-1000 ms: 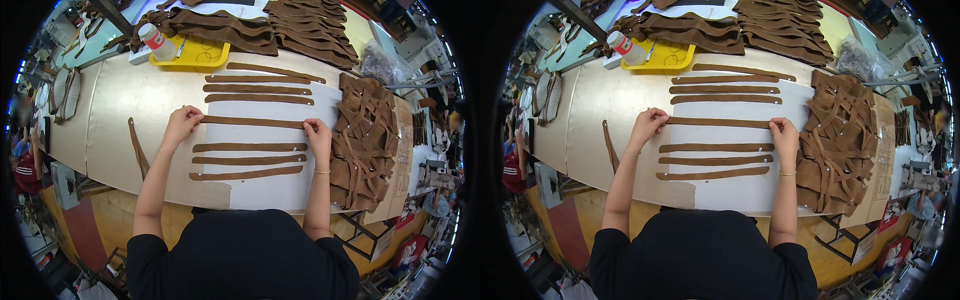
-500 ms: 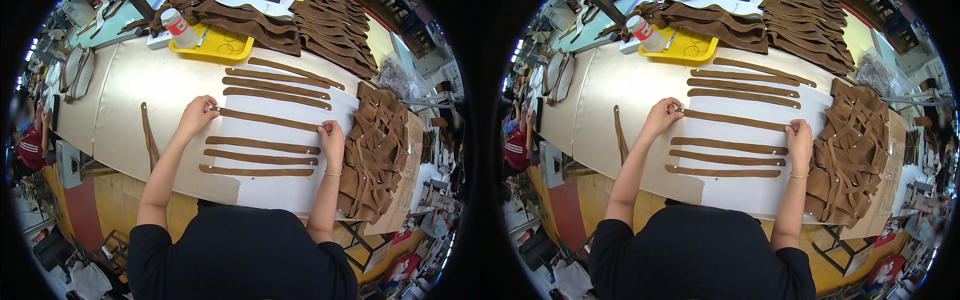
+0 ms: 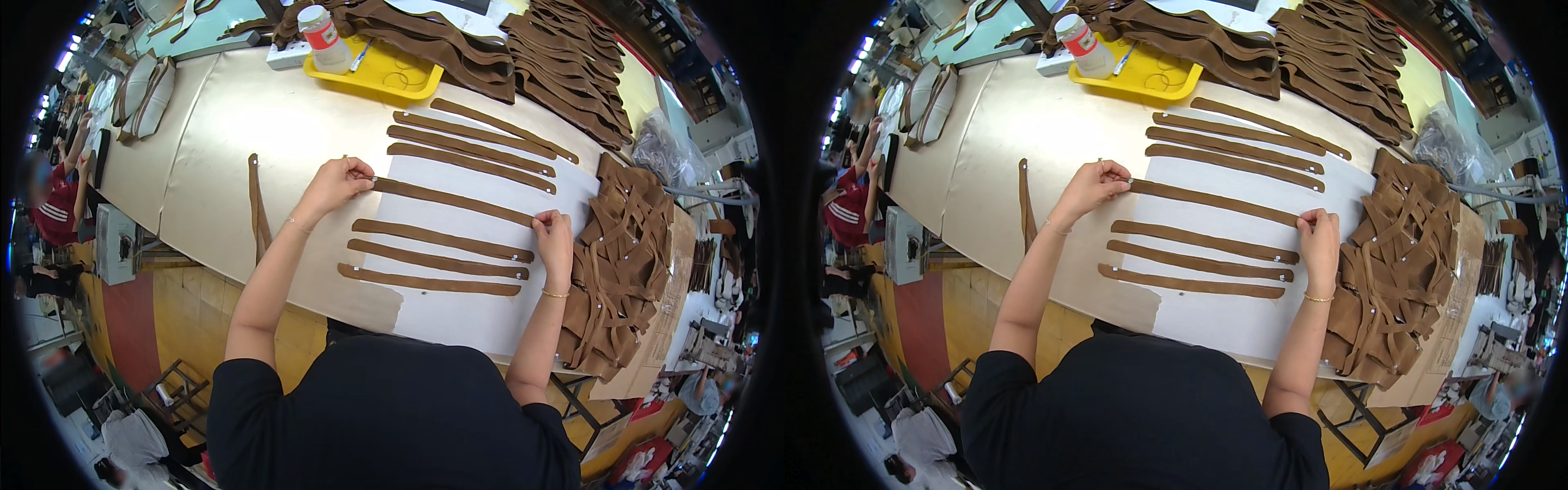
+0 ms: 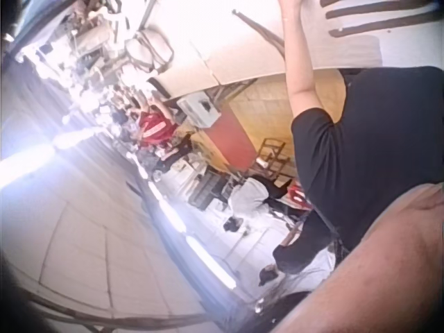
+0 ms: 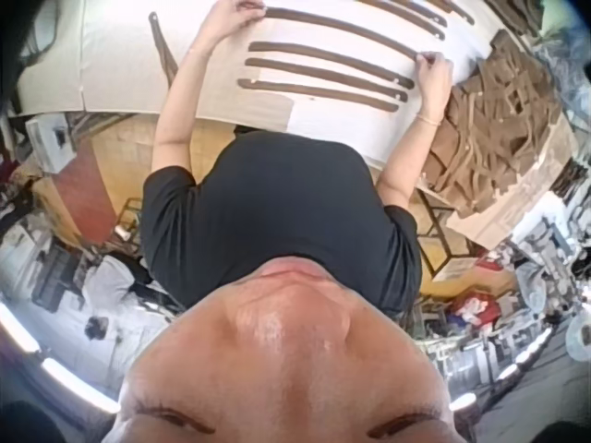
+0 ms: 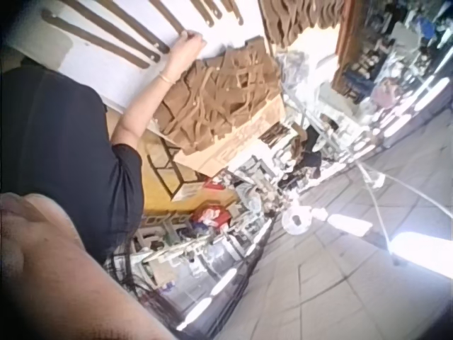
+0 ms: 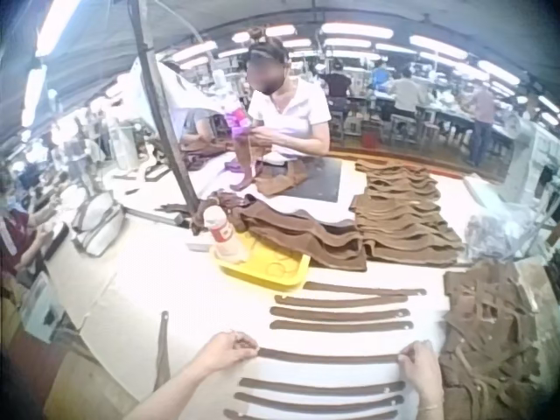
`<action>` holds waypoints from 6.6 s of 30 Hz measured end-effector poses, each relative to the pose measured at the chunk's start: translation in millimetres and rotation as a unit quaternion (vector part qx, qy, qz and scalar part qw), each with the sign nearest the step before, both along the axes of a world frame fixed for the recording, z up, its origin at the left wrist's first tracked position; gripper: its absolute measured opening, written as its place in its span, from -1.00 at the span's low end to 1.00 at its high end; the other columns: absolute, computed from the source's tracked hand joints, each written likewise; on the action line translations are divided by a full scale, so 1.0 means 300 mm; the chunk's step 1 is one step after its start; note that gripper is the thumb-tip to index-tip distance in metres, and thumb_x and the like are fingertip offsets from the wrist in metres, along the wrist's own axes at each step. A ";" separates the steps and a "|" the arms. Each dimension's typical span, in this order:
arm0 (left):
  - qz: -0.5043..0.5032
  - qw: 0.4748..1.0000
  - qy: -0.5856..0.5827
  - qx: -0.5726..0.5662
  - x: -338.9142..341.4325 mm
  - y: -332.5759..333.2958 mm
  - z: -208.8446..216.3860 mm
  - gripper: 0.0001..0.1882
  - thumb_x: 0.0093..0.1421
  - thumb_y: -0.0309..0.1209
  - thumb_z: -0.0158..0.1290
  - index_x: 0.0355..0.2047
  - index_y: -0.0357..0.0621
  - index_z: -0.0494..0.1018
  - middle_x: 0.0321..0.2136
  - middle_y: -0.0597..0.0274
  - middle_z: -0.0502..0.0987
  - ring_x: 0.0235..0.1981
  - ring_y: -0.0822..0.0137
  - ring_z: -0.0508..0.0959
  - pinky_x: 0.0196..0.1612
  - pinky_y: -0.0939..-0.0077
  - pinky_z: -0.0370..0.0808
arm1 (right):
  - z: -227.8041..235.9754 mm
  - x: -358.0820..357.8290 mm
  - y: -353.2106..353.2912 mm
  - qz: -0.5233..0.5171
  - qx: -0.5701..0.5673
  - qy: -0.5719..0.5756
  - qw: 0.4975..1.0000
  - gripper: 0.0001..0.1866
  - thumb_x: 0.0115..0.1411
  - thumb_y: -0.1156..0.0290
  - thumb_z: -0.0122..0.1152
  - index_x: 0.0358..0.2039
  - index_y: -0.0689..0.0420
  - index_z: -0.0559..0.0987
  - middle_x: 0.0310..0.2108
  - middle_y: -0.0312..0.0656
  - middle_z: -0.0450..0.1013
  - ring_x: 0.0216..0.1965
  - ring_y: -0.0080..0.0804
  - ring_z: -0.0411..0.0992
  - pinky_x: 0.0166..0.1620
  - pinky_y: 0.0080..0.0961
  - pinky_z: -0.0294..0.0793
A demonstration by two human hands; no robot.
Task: The person picks up brown fabric strips from a pile, straightens them, and lays them out in parallel rows on a white table. The person repeatedly handles individual strips, aligns them, and arranges them into neat stacks.
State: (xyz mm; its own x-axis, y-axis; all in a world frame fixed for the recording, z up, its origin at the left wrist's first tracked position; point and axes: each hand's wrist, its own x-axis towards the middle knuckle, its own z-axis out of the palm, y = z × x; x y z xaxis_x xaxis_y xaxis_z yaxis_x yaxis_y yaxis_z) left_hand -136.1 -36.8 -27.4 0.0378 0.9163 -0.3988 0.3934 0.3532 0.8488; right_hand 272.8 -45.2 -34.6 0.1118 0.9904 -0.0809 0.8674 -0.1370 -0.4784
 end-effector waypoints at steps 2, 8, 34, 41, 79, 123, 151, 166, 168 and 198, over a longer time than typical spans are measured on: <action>-0.001 1.000 -0.014 -0.010 -0.004 -0.004 0.006 -0.84 0.11 -0.54 0.18 -0.28 -0.32 0.53 -0.53 0.29 0.55 -0.53 0.53 0.51 -0.41 0.64 0.48 | 0.004 0.000 0.003 0.030 0.021 0.004 0.999 -0.80 0.14 0.51 0.23 -0.21 0.23 0.51 -0.29 -0.05 0.41 -0.31 -0.18 0.45 -0.18 -0.31 0.45; 0.000 0.999 -0.041 0.001 -0.024 -0.022 0.000 -0.82 0.13 -0.48 0.18 -0.27 -0.29 0.52 -0.55 0.36 0.52 -0.53 0.59 0.46 -0.45 0.71 0.40 | 0.011 0.031 0.007 0.104 0.007 0.061 0.993 -0.83 0.12 0.56 0.22 -0.25 0.23 0.49 -0.27 -0.06 0.38 -0.29 -0.17 0.43 -0.18 -0.33 0.45; 0.313 0.909 -0.158 0.226 -0.223 -0.685 0.037 -0.85 0.15 -0.67 0.12 -0.26 -0.31 0.44 -0.35 0.12 0.57 -0.32 0.34 0.64 -0.28 0.57 0.55 | 0.146 -0.696 0.393 0.049 -0.192 0.690 0.696 -0.83 0.23 0.45 0.18 -0.19 0.18 0.46 -0.34 -0.11 0.52 -0.38 -0.37 0.54 -0.25 -0.53 0.58; 0.308 0.937 0.068 0.151 -0.109 -0.798 -0.009 -0.85 0.10 -0.55 0.23 -0.31 -0.32 0.52 -0.42 0.16 0.60 -0.45 0.40 0.60 -0.36 0.58 0.53 | 0.025 -1.082 0.494 0.288 -0.125 0.399 0.861 -0.70 0.21 0.46 0.23 -0.07 0.23 0.43 -0.30 -0.21 0.53 -0.34 -0.54 0.51 -0.19 -0.58 0.52; 0.350 0.926 0.125 -0.065 -0.093 -0.740 -0.009 -0.76 0.09 -0.38 0.27 -0.35 -0.25 0.47 -0.68 0.23 0.40 -0.63 0.34 0.39 -0.49 0.43 0.38 | -0.053 -1.208 0.425 0.350 0.109 0.067 0.928 -0.77 0.13 0.30 0.27 -0.22 0.10 0.64 -0.22 -0.12 0.51 -0.22 -0.22 0.54 -0.12 -0.33 0.48; 0.242 0.905 -0.334 -0.105 -0.118 -0.651 0.041 -0.75 0.32 -0.40 0.04 -0.09 -0.32 0.48 -0.40 0.20 0.59 -0.44 0.43 0.60 -0.29 0.59 0.50 | 0.129 -1.077 0.512 0.332 -0.087 0.350 0.871 -0.77 0.21 0.45 0.19 -0.13 0.23 0.59 -0.36 -0.29 0.59 -0.35 -0.61 0.55 -0.26 -0.66 0.46; 0.280 0.886 0.313 0.196 -0.393 -0.351 0.081 -0.70 0.18 -0.34 0.15 -0.20 -0.34 0.52 -0.24 -0.13 0.46 -0.18 0.16 0.53 -0.12 0.25 0.47 | 0.107 -1.167 0.361 0.421 0.042 0.185 0.887 -0.69 0.17 0.28 0.28 -0.09 0.12 0.59 -0.13 -0.13 0.39 -0.40 -0.45 0.48 -0.24 -0.53 0.51; 0.256 0.910 0.307 0.112 -0.514 -0.138 -0.016 -0.79 0.20 -0.44 0.06 -0.19 -0.30 0.52 -0.27 -0.11 0.57 -0.33 0.09 0.61 -0.19 0.36 0.57 | 0.266 -1.041 0.329 0.434 0.029 0.216 0.874 -0.78 0.19 0.36 0.23 -0.21 0.22 0.61 -0.29 -0.14 0.54 -0.42 -0.45 0.49 -0.28 -0.52 0.47; 0.349 0.928 -0.040 0.119 -0.525 -0.174 0.027 -0.78 0.24 -0.46 0.06 -0.15 -0.35 0.49 -0.26 -0.09 0.59 -0.30 0.16 0.63 -0.19 0.42 0.59 | 0.259 -1.076 0.314 0.457 0.021 0.234 0.858 -0.79 0.18 0.39 0.23 -0.22 0.22 0.61 -0.31 -0.15 0.55 -0.42 -0.44 0.49 -0.28 -0.53 0.48; 0.196 0.939 -0.277 -0.046 -0.498 -0.540 0.066 -0.75 0.23 -0.37 0.16 -0.18 -0.29 0.49 -0.44 0.22 0.60 -0.56 0.53 0.52 -0.46 0.69 0.43 | 0.374 -1.037 0.465 0.349 0.012 0.396 0.849 -0.80 0.28 0.43 0.17 -0.16 0.28 0.52 -0.35 -0.23 0.54 -0.37 -0.60 0.53 -0.29 -0.69 0.50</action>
